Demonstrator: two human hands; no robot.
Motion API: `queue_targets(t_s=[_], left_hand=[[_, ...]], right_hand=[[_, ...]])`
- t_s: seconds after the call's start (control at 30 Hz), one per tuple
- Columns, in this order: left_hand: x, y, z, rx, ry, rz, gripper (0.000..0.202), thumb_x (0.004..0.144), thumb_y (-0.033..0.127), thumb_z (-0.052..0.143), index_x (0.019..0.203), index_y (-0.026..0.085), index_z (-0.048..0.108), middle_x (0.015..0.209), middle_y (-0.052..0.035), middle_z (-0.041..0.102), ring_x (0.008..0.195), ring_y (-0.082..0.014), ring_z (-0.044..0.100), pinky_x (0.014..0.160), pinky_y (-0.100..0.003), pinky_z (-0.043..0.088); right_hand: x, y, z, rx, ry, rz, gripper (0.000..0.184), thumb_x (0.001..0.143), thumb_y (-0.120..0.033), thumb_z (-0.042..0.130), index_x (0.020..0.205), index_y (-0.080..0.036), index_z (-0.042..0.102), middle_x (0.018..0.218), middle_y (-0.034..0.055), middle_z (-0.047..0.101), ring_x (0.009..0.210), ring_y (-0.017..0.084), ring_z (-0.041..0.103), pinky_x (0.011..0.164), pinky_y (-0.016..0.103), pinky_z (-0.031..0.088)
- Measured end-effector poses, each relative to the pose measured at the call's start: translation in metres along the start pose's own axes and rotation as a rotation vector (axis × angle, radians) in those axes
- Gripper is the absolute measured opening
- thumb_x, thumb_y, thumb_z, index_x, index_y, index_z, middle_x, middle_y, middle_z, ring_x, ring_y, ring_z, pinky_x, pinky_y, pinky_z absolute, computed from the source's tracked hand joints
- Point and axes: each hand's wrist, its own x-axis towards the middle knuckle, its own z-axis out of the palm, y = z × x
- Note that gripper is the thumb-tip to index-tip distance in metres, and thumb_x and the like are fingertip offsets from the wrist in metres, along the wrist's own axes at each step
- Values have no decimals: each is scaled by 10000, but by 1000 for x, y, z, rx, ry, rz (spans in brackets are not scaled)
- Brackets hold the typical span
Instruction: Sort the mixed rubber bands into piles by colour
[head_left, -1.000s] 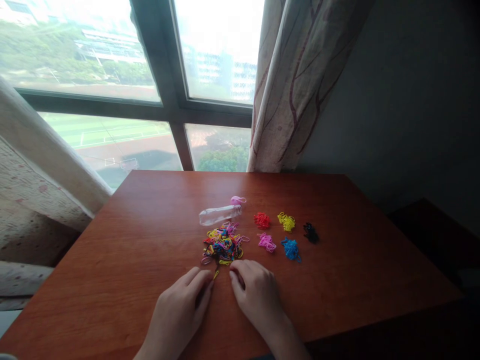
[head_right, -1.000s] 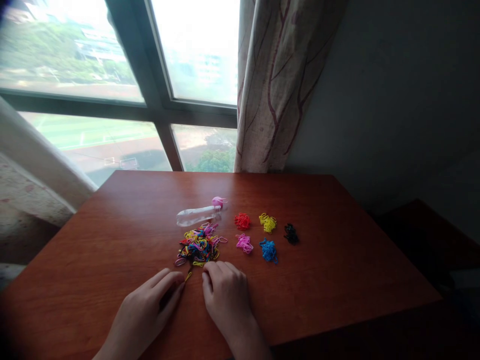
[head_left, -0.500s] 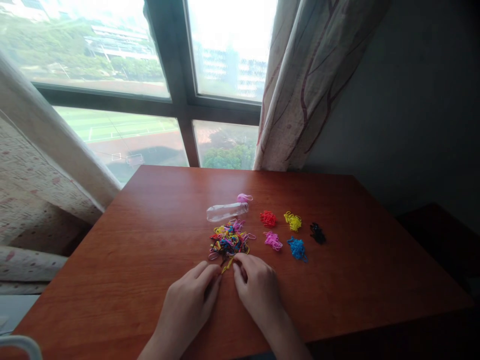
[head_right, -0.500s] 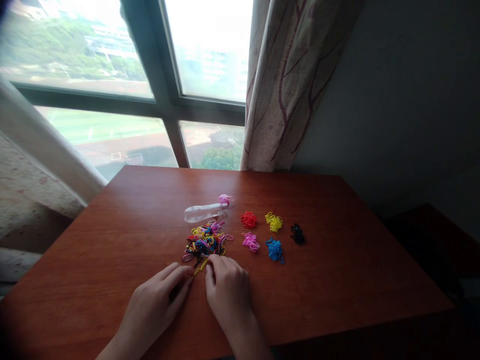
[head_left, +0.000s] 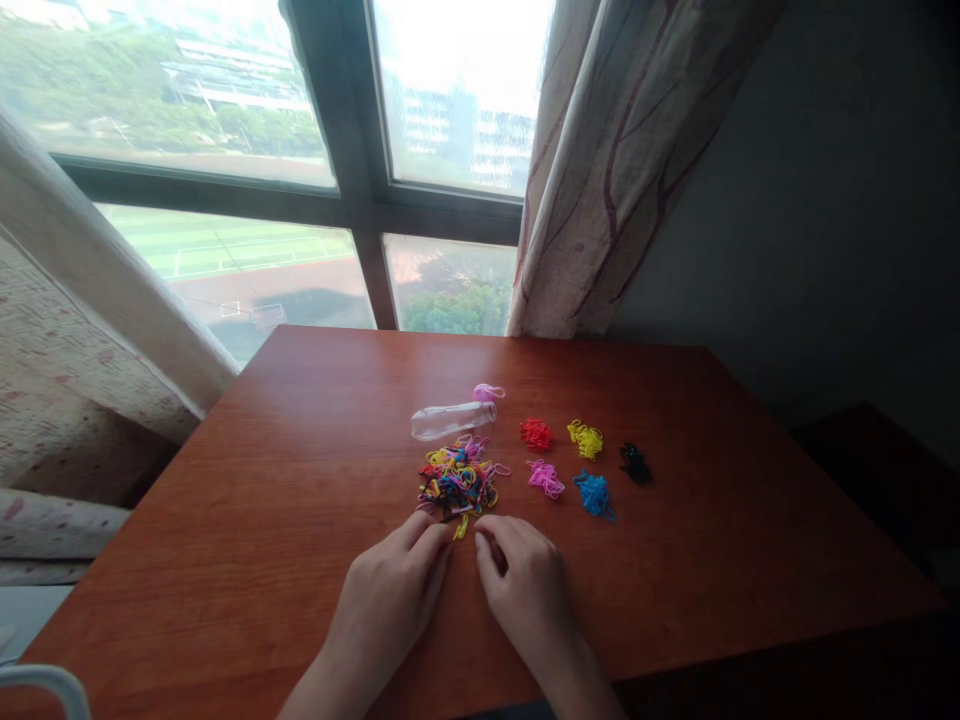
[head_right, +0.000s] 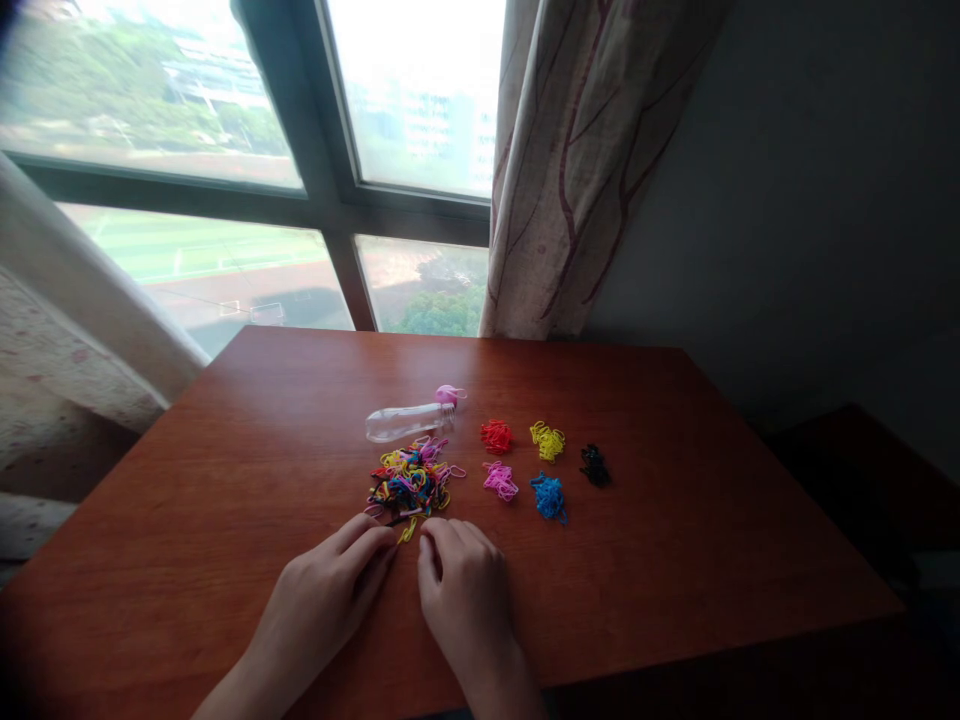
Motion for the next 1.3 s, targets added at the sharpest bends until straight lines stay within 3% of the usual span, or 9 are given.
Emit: queue_targets(t_s=[0.2, 0.4, 0.57, 0.73, 0.83, 1.0, 1.3], left_hand=[[30, 14, -16, -33, -26, 36, 238, 988, 251, 391, 941, 230, 624, 943, -27, 668, 754, -164, 670, 610, -254, 470], [114, 60, -30, 14, -177, 261, 217, 959, 261, 444, 937, 215, 655, 964, -53, 665, 782, -195, 667, 592, -274, 456], [177, 94, -9, -32, -239, 305, 203, 926, 244, 489, 953, 213, 688, 982, -63, 676, 820, -190, 680, 656, -278, 491], [207, 108, 26, -43, -293, 255, 146, 928, 263, 564, 1002, 202, 674, 1034, -49, 676, 879, -184, 667, 746, -323, 543], [209, 108, 34, -57, -308, 228, 237, 943, 343, 580, 1089, 166, 638, 1069, -59, 667, 907, -174, 654, 795, -362, 557], [194, 92, 22, -125, -219, 223, 149, 890, 232, 561, 909, 228, 708, 958, -34, 700, 836, -188, 677, 701, -279, 508], [118, 35, -21, -258, -67, 168, 168, 879, 194, 527, 900, 212, 693, 864, -23, 696, 763, -153, 637, 646, -236, 460]], right_hand=[[-6, 2, -6, 21, -9, -11, 187, 908, -128, 476, 896, -228, 633, 810, 18, 676, 747, 172, 624, 694, 261, 406], [-4, -2, -7, -82, -38, 26, 159, 819, -99, 511, 718, -220, 530, 699, -3, 610, 667, 153, 568, 601, 254, 305], [-2, -2, -8, -32, -77, 28, 146, 873, -122, 498, 787, -223, 559, 754, -10, 634, 716, 149, 577, 645, 247, 313], [-2, -1, -7, -44, -73, 60, 146, 832, -101, 522, 759, -218, 567, 731, -15, 632, 700, 148, 582, 626, 248, 302], [-3, -1, -6, -41, -68, 57, 160, 820, -87, 512, 743, -217, 566, 717, -14, 631, 692, 149, 589, 614, 249, 300], [-3, -2, -7, 2, -51, 39, 151, 852, -118, 512, 794, -223, 603, 753, -9, 651, 724, 155, 601, 652, 244, 336], [-2, -1, -7, 28, -30, 4, 169, 872, -115, 509, 873, -225, 638, 803, 5, 677, 750, 159, 613, 686, 243, 368]])
